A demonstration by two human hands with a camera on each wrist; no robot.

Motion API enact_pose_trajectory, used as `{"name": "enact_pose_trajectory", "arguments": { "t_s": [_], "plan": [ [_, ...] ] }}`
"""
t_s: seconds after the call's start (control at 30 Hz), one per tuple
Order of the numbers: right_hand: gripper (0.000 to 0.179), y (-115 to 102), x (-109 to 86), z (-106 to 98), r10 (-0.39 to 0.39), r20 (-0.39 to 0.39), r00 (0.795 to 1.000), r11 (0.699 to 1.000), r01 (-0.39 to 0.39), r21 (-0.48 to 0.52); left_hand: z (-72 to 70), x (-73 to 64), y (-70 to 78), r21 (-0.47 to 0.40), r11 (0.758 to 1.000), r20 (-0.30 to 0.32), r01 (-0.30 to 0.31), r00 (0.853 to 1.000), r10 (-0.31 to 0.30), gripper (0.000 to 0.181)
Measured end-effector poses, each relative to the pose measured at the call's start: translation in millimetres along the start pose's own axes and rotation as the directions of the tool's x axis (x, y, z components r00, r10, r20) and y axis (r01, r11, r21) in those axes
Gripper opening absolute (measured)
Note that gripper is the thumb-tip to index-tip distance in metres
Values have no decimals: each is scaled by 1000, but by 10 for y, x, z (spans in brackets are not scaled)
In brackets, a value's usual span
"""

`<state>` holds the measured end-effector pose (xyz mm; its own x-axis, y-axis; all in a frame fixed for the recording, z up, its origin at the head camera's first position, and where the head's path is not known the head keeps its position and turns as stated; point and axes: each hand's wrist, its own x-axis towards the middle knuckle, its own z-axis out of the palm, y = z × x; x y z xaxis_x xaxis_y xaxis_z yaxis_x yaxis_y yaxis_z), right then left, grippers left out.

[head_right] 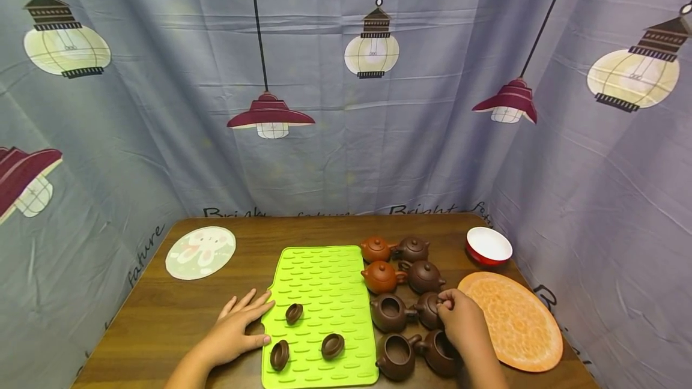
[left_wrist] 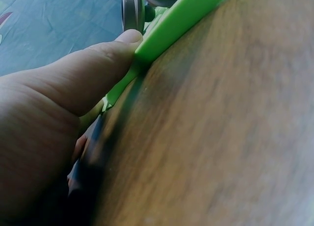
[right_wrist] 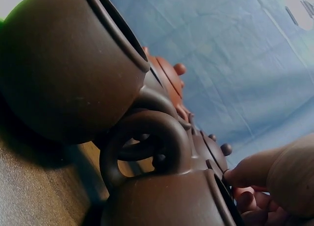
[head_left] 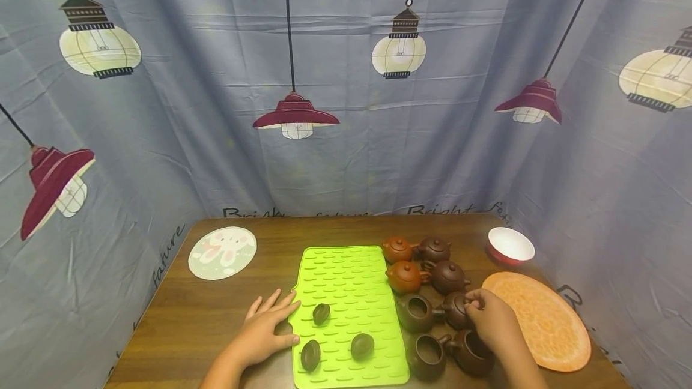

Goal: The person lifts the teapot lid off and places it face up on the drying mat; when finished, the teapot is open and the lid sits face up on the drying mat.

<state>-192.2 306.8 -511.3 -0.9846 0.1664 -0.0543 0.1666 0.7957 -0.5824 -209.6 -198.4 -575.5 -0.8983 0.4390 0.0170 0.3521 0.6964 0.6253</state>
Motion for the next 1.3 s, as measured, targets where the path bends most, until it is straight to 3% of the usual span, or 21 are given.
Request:
{"name": "enact_pose_trajectory", "arguments": {
  "t_s": [0.37, 0.57, 0.7, 0.77, 0.83, 0.87, 0.93, 1.0, 1.1, 1.2, 1.3],
  "plan": [
    [29, -27, -31, -35, -32, -8, 999, 999, 32, -11, 2, 13, -17, 6, 1000, -1, 11, 1000, -11, 79],
    [34, -82, -51, -71, -30, 0, 1000, 999, 30, 36, 3, 17, -9, 8, 1000, 2, 15, 1000, -15, 79],
    [34, -127, -64, -83, -14, 26, 1000, 994, 11, 107, 4, 19, -13, 11, 1000, 2, 16, 1000, -16, 78],
    [34, -139, -66, -63, 0, 60, 998, 974, -14, 227, 6, 19, -16, 8, 1000, 3, 17, 1000, -17, 79],
    [36, -143, -66, -22, 2, 110, 994, 915, -46, 400, 10, 20, -20, 5, 1000, 5, 15, 1000, -15, 79],
    [37, -143, -63, 7, -11, 130, 991, 869, -55, 493, 12, 19, -21, 4, 1000, 5, 14, 1000, -14, 79],
    [39, -148, -63, 69, -57, 163, 985, 743, -67, 666, 16, 20, -25, 2, 1000, 7, 12, 1000, -12, 79],
    [37, -153, -64, 120, -127, 180, 975, 630, -61, 774, 18, 20, -28, 2, 1000, 8, 12, 1000, -12, 79],
    [26, -164, -67, 176, -231, 194, 953, 508, -52, 860, 18, 21, -31, 5, 1000, 6, 12, 1000, -12, 79],
    [14, -191, -68, 216, -293, 209, 933, 447, -59, 893, 17, 19, -29, 9, 1000, 4, 13, 1000, -13, 79],
    [14, -248, -61, 249, -313, 218, 924, 430, -67, 900, 13, 22, -23, 10, 1000, 2, 11, 1000, -11, 78]
  ]
}}
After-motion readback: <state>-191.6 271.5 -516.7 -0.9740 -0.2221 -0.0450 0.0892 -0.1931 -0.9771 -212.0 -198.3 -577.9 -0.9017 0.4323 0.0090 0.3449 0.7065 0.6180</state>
